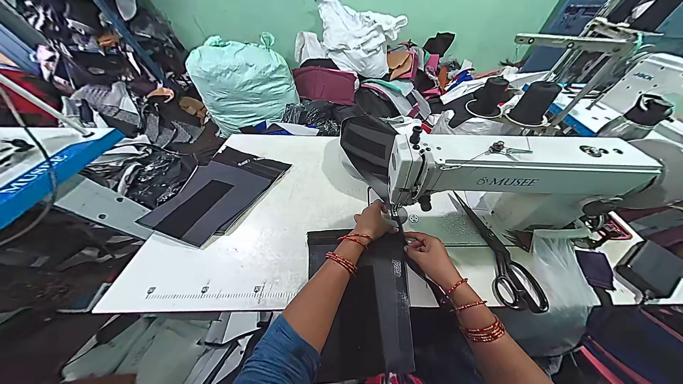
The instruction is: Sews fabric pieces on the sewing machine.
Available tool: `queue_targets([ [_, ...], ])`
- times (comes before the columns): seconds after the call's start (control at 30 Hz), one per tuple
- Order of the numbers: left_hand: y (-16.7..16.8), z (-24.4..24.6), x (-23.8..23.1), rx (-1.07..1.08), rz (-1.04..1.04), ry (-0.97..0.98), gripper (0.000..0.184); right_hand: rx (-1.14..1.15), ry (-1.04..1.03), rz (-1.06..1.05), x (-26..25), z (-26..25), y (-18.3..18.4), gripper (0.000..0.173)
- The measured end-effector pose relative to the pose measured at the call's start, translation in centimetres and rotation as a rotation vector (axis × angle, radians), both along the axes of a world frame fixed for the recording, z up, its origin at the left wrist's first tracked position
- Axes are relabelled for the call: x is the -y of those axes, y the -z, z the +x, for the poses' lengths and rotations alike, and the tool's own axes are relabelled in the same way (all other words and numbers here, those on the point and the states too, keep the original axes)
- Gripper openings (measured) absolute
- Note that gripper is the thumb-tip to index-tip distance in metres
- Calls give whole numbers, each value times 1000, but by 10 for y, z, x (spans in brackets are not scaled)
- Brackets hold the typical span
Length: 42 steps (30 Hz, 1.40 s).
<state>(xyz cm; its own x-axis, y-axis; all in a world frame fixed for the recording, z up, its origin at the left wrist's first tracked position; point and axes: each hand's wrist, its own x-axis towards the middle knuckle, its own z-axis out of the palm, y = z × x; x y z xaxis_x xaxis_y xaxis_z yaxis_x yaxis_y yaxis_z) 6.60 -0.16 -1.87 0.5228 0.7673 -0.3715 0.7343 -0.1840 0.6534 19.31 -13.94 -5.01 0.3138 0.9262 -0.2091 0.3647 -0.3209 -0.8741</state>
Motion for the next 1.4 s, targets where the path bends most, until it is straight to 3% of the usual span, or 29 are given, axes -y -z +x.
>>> queue_targets([
  [0.57,15,0,-4,127,59,-41,50,31,-70,-34,-1,3,-2,40],
  [0.7,19,-3,-2,157,101,7,38,229,-177,-153,-11,6,-22,36],
  [0.8,21,-5,-2,181,116,43,28,290,-122,-169,-22,4,-28,33],
  [1.03,25,-8,1,201,123,29,22,164,73,-99,-24,-11,-18,23],
  [1.2,28,-8,4,239,168,27,19,27,86,-49,-20,-8,-11,19],
  [1.4,27,-9,4,221,165,50,19,83,36,-85,-18,-9,-13,23],
])
